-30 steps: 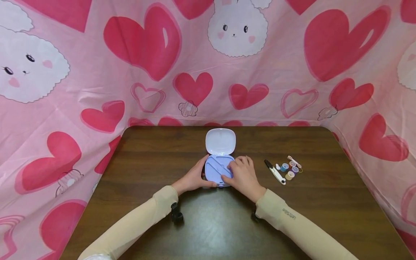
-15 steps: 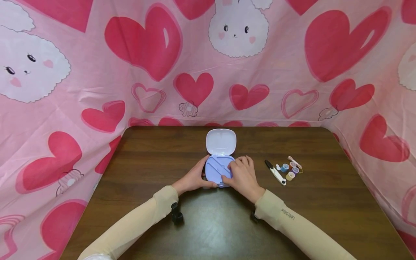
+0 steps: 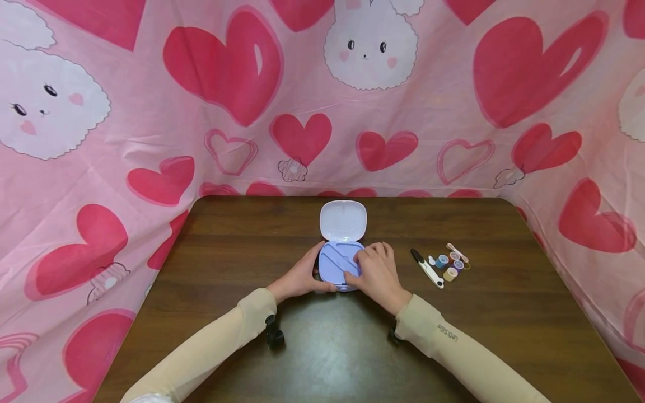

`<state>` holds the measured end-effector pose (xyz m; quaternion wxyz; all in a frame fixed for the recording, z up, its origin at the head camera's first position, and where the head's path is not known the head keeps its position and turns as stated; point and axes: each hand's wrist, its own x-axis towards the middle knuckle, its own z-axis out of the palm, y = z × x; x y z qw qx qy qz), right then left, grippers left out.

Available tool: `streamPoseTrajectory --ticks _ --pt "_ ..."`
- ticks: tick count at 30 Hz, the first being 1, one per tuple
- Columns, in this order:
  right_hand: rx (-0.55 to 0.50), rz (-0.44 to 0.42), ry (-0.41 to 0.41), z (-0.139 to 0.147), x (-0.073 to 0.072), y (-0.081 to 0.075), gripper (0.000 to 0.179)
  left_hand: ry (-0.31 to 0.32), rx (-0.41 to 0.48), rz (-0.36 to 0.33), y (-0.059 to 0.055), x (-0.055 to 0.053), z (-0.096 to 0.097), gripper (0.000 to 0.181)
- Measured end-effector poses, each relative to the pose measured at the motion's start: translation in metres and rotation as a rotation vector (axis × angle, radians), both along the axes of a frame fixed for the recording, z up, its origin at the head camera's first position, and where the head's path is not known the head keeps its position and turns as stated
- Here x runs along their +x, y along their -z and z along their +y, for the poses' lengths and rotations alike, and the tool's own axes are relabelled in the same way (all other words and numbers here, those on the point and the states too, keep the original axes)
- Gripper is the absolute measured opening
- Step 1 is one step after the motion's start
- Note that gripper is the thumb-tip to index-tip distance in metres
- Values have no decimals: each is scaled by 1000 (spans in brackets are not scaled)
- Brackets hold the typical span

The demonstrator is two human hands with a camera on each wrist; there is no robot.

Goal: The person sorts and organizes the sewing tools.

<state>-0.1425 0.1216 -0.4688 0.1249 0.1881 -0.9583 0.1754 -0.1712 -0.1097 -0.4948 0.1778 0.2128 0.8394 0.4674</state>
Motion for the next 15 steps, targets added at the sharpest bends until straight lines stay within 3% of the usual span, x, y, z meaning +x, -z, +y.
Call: streamPoseTrajectory --ticks 15 --pt "-22 -17 6 1 0 -3 36 5 -6 20 0 1 1 116"
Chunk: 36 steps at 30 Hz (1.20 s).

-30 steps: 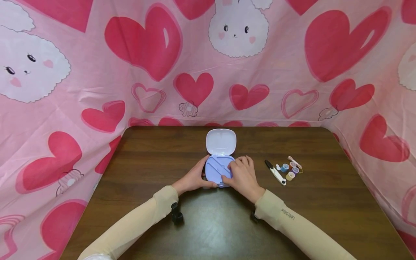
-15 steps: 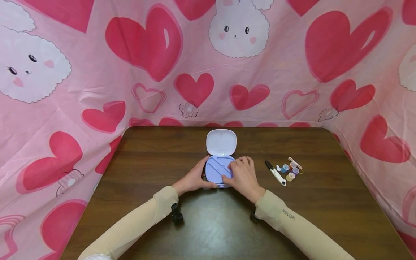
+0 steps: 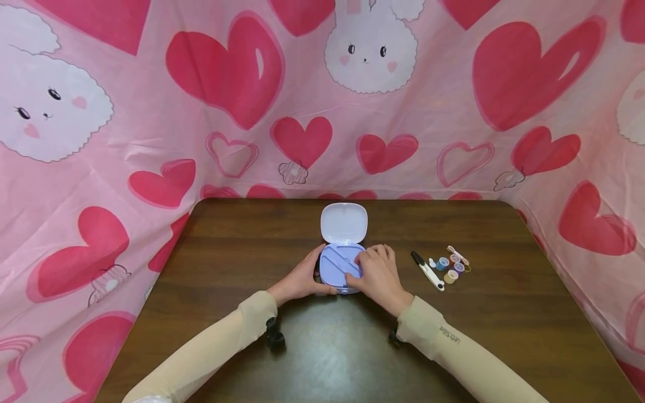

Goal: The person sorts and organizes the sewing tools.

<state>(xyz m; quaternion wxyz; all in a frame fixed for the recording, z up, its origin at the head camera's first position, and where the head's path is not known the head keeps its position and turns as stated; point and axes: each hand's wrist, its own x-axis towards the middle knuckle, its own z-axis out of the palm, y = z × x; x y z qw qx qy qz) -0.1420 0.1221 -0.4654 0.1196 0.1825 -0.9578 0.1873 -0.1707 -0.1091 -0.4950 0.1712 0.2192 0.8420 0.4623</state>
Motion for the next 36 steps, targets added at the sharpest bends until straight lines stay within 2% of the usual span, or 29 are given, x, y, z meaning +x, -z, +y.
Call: streamPoseTrajectory --ticks 19,28,36 --pt "2 24 -14 11 2 -5 36 -11 -5 -18 1 0 -1 116" --pt "-10 23 9 32 2 -13 36 -8 9 3 1 0 -1 118" --pt "-31 -24 60 59 3 -19 39 -9 11 -12 2 0 -1 116"
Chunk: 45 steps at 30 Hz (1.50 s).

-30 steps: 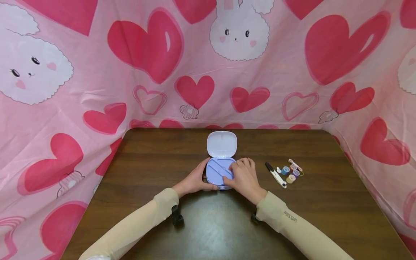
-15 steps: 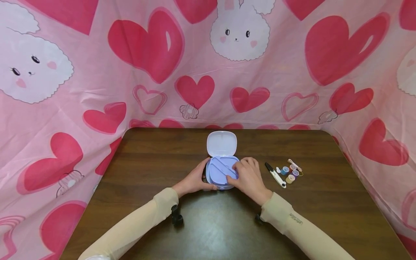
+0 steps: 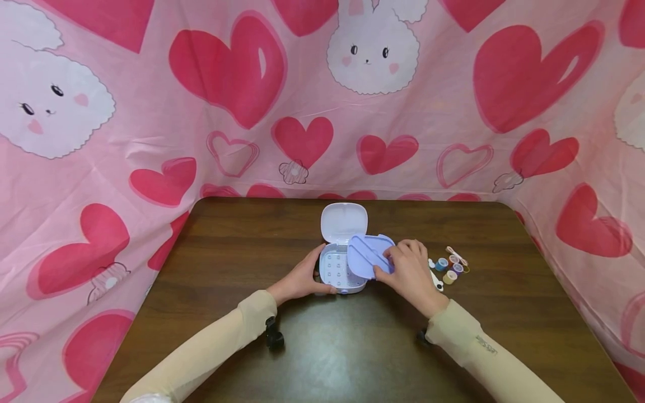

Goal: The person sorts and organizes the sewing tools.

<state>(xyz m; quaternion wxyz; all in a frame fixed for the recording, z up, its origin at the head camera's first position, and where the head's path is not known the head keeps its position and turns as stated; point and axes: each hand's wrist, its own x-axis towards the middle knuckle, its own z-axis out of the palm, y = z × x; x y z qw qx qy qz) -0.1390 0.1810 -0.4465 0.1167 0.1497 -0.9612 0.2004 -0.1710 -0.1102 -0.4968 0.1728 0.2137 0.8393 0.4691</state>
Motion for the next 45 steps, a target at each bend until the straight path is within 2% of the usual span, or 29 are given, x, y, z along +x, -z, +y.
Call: streamPoseTrajectory --ticks 6,14,29,36,45 --pt "-9 15 40 21 0 2 38 -8 -16 -10 -2 1 2 115" --pt "-10 90 93 41 -11 11 37 -16 -18 2 -3 2 2 115" --pt "33 3 183 41 -47 17 40 -21 -7 -11 -4 3 2 116" --pt "33 -72 195 34 -68 22 43 -29 -26 -22 -5 4 3 116" --pt "87 -108 192 22 -93 27 41 -30 -15 -32 -4 4 3 116"
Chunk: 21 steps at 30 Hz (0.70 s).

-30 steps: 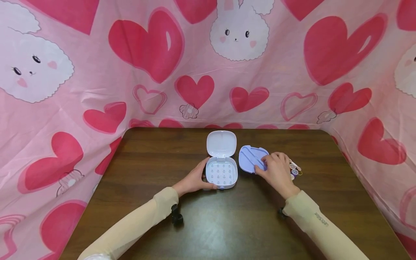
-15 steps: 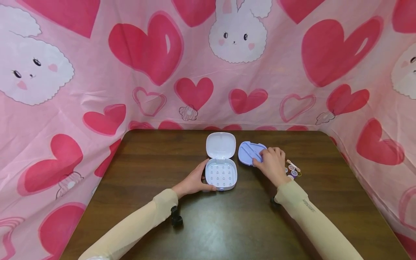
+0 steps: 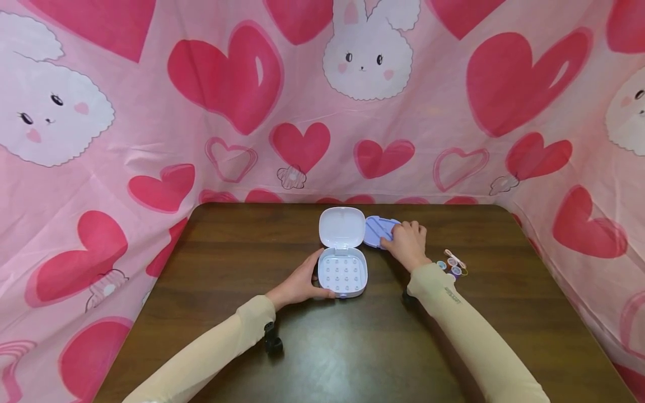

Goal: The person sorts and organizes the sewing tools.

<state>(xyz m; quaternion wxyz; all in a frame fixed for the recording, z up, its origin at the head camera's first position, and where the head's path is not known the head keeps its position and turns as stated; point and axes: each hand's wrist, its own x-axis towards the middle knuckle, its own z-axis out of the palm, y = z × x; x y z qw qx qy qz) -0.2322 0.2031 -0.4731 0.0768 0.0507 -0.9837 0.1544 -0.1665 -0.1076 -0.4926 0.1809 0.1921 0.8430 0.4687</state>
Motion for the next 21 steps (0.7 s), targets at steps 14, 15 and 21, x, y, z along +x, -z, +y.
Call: streamPoseTrajectory --ticks 14,15,21 --pt "46 -140 64 -4 -15 0 37 11 2 4 2 -2 -1 115" --pt "49 -141 66 -4 -15 -1 36 11 2 5 2 -2 -1 115" --pt "62 -149 72 -1 -19 -2 29 11 -4 1 0 -1 -1 115"
